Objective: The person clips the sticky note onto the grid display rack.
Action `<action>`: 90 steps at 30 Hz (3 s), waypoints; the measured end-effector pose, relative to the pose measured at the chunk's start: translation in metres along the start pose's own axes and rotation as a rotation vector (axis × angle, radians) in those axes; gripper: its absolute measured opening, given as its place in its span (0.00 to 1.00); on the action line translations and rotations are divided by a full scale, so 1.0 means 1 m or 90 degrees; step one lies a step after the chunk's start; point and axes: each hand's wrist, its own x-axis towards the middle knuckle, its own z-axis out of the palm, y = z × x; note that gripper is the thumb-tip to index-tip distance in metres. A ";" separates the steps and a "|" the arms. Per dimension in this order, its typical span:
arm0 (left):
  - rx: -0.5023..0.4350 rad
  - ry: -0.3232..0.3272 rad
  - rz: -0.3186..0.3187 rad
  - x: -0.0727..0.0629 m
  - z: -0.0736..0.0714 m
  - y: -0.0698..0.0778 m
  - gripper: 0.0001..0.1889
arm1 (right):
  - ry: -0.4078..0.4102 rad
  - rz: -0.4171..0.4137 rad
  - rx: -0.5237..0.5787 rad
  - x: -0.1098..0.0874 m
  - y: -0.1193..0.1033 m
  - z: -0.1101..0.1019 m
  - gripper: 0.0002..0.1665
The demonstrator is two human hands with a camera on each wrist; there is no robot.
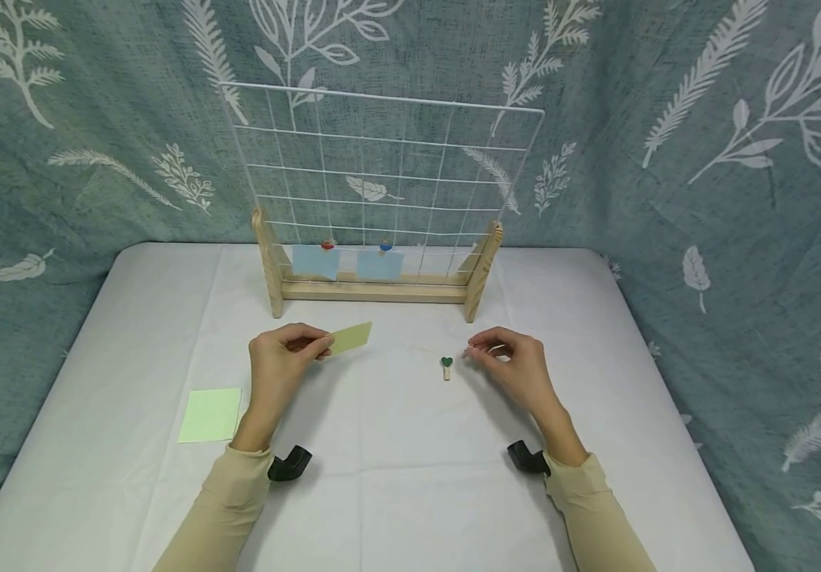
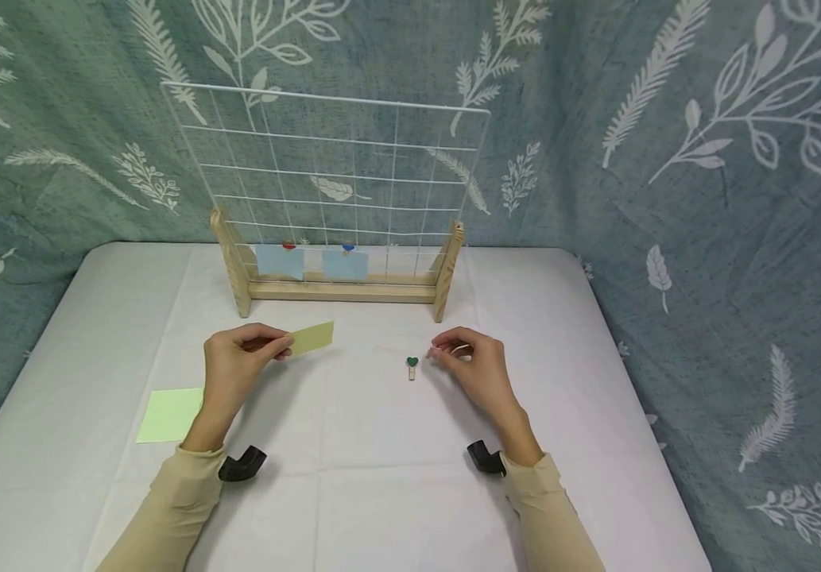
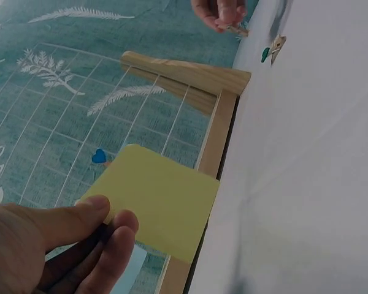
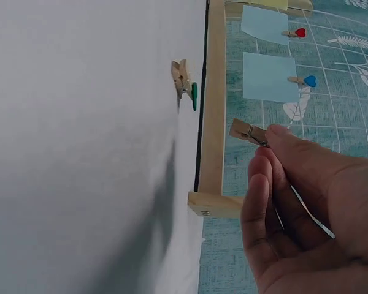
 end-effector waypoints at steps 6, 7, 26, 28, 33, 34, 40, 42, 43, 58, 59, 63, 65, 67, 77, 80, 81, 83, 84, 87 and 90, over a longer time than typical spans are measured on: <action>-0.031 -0.021 0.003 0.008 0.016 0.002 0.02 | 0.029 -0.021 -0.003 0.010 -0.011 -0.001 0.10; -0.038 -0.023 0.003 0.010 0.018 0.002 0.02 | 0.033 -0.025 -0.005 0.012 -0.013 0.000 0.11; -0.063 -0.035 0.021 0.029 0.057 0.010 0.04 | 0.061 -0.082 -0.011 0.036 -0.029 -0.008 0.09; -0.061 -0.033 0.022 0.031 0.061 0.011 0.03 | 0.064 -0.085 -0.007 0.038 -0.030 -0.008 0.09; -0.054 -0.030 0.036 0.034 0.068 0.012 0.03 | 0.073 -0.092 -0.003 0.043 -0.035 -0.008 0.08; -0.051 -0.028 0.039 0.035 0.069 0.012 0.02 | 0.076 -0.094 -0.004 0.044 -0.035 -0.008 0.08; -0.042 -0.029 0.047 0.039 0.076 0.012 0.02 | 0.089 -0.100 -0.007 0.048 -0.038 -0.007 0.08; -0.043 -0.031 0.053 0.041 0.078 0.013 0.02 | 0.092 -0.100 -0.012 0.049 -0.039 -0.007 0.08; -0.043 -0.031 0.055 0.042 0.079 0.014 0.02 | 0.093 -0.101 -0.015 0.049 -0.040 -0.007 0.08; -0.041 -0.023 0.055 0.054 0.104 0.018 0.03 | 0.116 -0.108 -0.042 0.059 -0.041 -0.005 0.07; -0.036 -0.022 0.056 0.055 0.106 0.018 0.03 | 0.117 -0.109 -0.042 0.059 -0.041 -0.005 0.07; -0.023 -0.019 0.064 0.060 0.113 0.019 0.02 | 0.124 -0.112 -0.038 0.062 -0.042 -0.004 0.07; -0.023 -0.017 0.066 0.062 0.116 0.020 0.02 | 0.128 -0.117 -0.037 0.064 -0.043 -0.003 0.07; -0.025 -0.014 0.067 0.065 0.118 0.020 0.02 | 0.132 -0.121 -0.039 0.066 -0.044 -0.003 0.07; -0.007 -0.001 0.067 0.073 0.129 0.017 0.02 | 0.149 -0.135 -0.062 0.078 -0.046 0.000 0.07; -0.005 0.000 0.073 0.076 0.132 0.017 0.02 | 0.153 -0.138 -0.067 0.082 -0.046 0.001 0.07; -0.005 -0.001 0.074 0.077 0.133 0.017 0.02 | 0.155 -0.139 -0.071 0.083 -0.046 0.002 0.07; -0.004 -0.006 0.074 0.078 0.135 0.017 0.03 | 0.159 -0.140 -0.076 0.085 -0.045 0.002 0.07; -0.003 -0.007 0.075 0.079 0.136 0.017 0.03 | 0.160 -0.143 -0.077 0.086 -0.045 0.002 0.07; 0.002 -0.007 0.073 0.081 0.139 0.016 0.03 | 0.163 -0.149 -0.077 0.090 -0.045 0.003 0.08; 0.007 -0.004 0.069 0.084 0.142 0.015 0.03 | 0.165 -0.157 -0.079 0.094 -0.046 0.003 0.08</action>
